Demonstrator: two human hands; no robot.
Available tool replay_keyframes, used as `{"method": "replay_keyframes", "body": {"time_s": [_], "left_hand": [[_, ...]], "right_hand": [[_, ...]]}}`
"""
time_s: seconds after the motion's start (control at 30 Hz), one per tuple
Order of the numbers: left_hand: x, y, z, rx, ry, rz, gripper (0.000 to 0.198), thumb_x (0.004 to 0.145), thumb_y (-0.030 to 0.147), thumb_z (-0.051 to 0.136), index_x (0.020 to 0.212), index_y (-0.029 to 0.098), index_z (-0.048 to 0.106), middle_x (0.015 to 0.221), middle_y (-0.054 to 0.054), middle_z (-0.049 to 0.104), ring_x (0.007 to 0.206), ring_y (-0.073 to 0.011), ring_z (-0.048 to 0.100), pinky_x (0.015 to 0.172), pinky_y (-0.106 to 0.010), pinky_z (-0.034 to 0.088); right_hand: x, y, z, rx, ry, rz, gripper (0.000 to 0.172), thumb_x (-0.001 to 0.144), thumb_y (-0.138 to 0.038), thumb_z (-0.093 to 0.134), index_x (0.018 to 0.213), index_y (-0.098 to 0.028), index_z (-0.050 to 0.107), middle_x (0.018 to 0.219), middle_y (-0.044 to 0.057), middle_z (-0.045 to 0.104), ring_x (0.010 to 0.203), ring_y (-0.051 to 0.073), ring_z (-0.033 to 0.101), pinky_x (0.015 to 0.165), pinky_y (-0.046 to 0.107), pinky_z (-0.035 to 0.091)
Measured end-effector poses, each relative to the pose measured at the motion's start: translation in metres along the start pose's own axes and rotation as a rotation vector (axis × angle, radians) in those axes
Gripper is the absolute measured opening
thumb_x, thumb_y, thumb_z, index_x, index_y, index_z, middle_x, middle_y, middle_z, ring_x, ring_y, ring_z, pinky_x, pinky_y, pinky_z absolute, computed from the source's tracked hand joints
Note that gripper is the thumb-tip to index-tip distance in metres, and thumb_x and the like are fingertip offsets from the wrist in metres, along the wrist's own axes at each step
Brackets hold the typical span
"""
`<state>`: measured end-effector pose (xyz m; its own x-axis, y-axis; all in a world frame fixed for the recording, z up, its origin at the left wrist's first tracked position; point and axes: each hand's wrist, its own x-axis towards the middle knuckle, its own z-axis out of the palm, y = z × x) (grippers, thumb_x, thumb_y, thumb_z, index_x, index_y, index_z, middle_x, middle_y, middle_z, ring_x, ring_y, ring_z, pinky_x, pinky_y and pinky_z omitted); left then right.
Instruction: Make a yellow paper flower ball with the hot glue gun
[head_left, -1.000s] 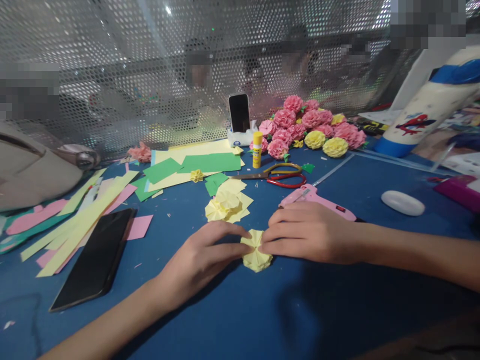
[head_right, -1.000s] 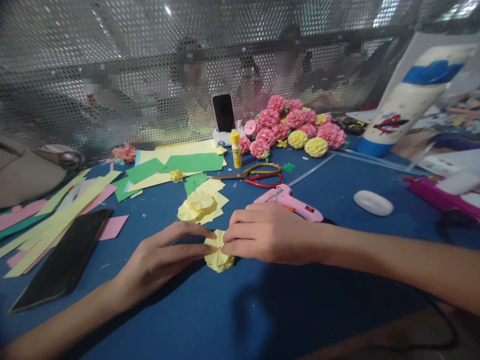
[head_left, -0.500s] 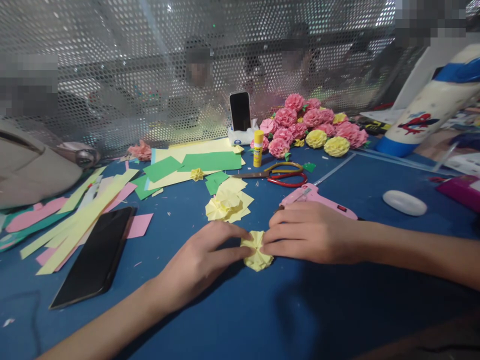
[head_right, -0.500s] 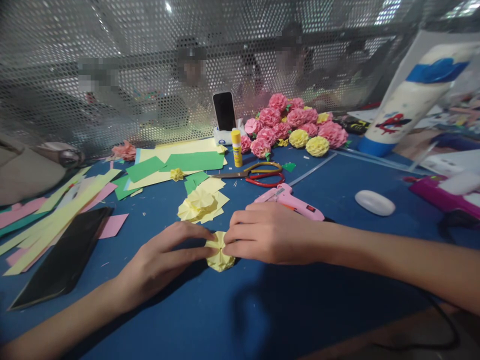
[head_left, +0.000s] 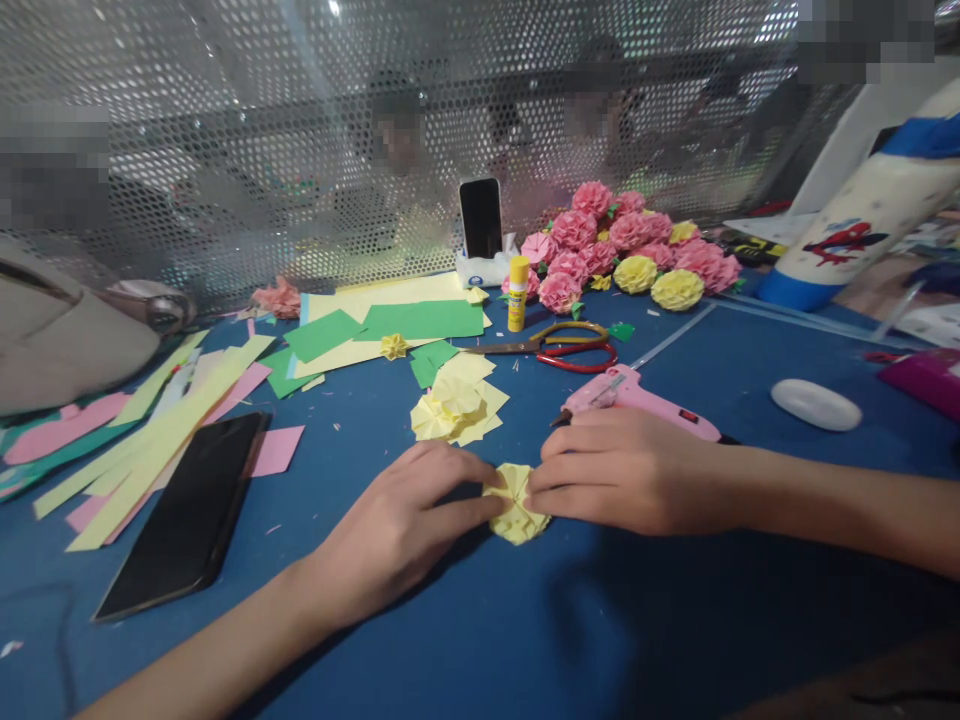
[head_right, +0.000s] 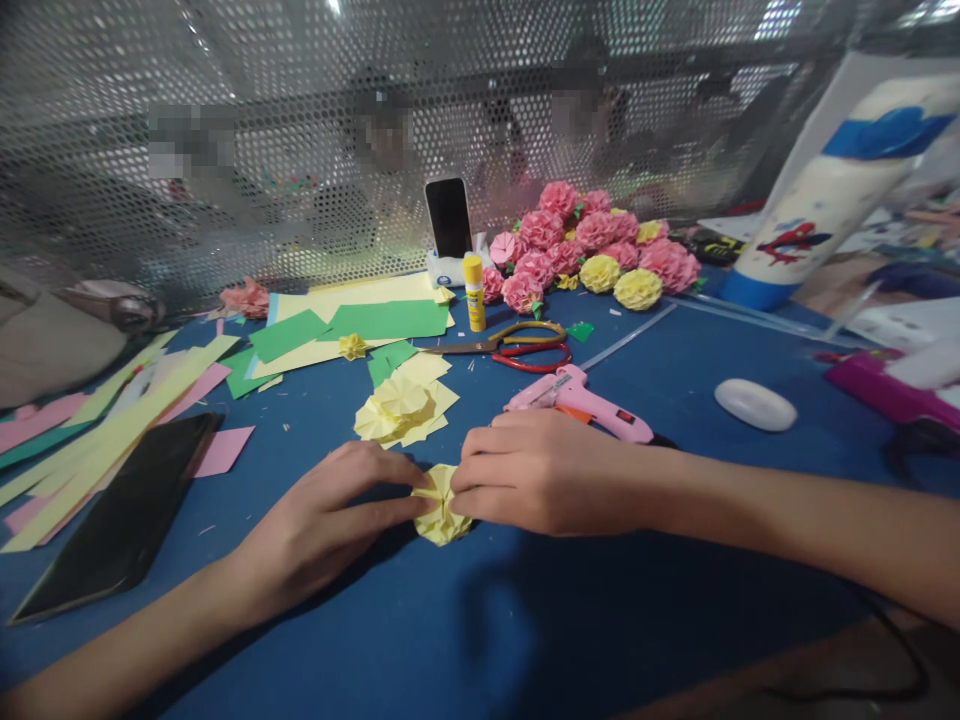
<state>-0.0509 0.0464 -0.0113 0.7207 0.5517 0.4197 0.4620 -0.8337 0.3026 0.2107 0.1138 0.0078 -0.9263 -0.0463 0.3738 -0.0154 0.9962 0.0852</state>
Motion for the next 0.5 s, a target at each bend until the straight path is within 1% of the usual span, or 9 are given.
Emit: {"method": "replay_keyframes", "body": {"time_s": [0.2, 0.27, 0.33, 0.4, 0.47, 0.5], "left_hand": [[0.001, -0.001, 0.0, -0.012, 0.004, -0.006, 0.027, 0.095, 0.009, 0.052, 0.118, 0.017, 0.064, 0.113, -0.011, 0.065, 0.102, -0.0213, 0.058, 0.087, -0.038, 0.044], [0.002, 0.001, 0.0, -0.054, 0.002, -0.016, 0.028, 0.095, 0.007, 0.051, 0.118, 0.018, 0.064, 0.114, -0.01, 0.065, 0.104, -0.021, 0.059, 0.089, -0.038, 0.044], [0.003, 0.004, -0.001, -0.133, 0.021, -0.06, 0.031, 0.095, 0.005, 0.049, 0.118, 0.02, 0.063, 0.116, -0.009, 0.064, 0.107, -0.0198, 0.058, 0.092, -0.036, 0.044], [0.004, 0.01, -0.002, -0.203, 0.086, -0.187, 0.031, 0.095, 0.007, 0.048, 0.118, 0.021, 0.063, 0.116, -0.007, 0.064, 0.108, -0.0181, 0.059, 0.094, -0.033, 0.045], [0.006, 0.016, -0.002, -0.218, 0.166, -0.372, 0.025, 0.097, 0.014, 0.048, 0.117, 0.023, 0.061, 0.112, -0.006, 0.063, 0.104, -0.0174, 0.06, 0.09, -0.031, 0.047], [0.007, 0.019, -0.002, -0.207, 0.18, -0.461, 0.022, 0.098, 0.019, 0.049, 0.116, 0.023, 0.06, 0.109, -0.006, 0.063, 0.1, -0.0178, 0.06, 0.087, -0.031, 0.048]], "right_hand": [[0.0, 0.0, 0.001, 0.01, -0.008, 0.006, 0.029, 0.102, -0.015, 0.04, 0.104, -0.013, 0.068, 0.101, 0.005, 0.071, 0.093, 0.016, 0.058, 0.076, 0.03, 0.048], [0.0, 0.0, 0.001, 0.005, -0.011, 0.006, 0.029, 0.103, -0.015, 0.04, 0.104, -0.013, 0.068, 0.103, 0.005, 0.071, 0.093, 0.016, 0.058, 0.077, 0.03, 0.048], [0.0, 0.0, 0.0, 0.002, -0.008, 0.007, 0.03, 0.103, -0.015, 0.039, 0.103, -0.014, 0.068, 0.105, 0.004, 0.071, 0.093, 0.015, 0.058, 0.077, 0.03, 0.047], [0.0, -0.002, 0.0, -0.005, 0.006, 0.016, 0.03, 0.103, -0.015, 0.039, 0.102, -0.014, 0.069, 0.104, 0.003, 0.072, 0.093, 0.015, 0.059, 0.077, 0.029, 0.047], [0.0, -0.004, -0.001, -0.018, 0.055, 0.029, 0.027, 0.102, -0.016, 0.042, 0.101, -0.015, 0.068, 0.102, 0.004, 0.072, 0.092, 0.015, 0.06, 0.077, 0.029, 0.047], [0.0, -0.005, -0.001, -0.02, 0.088, 0.041, 0.023, 0.101, -0.016, 0.045, 0.102, -0.015, 0.068, 0.101, 0.004, 0.072, 0.092, 0.015, 0.06, 0.077, 0.029, 0.047]]}}
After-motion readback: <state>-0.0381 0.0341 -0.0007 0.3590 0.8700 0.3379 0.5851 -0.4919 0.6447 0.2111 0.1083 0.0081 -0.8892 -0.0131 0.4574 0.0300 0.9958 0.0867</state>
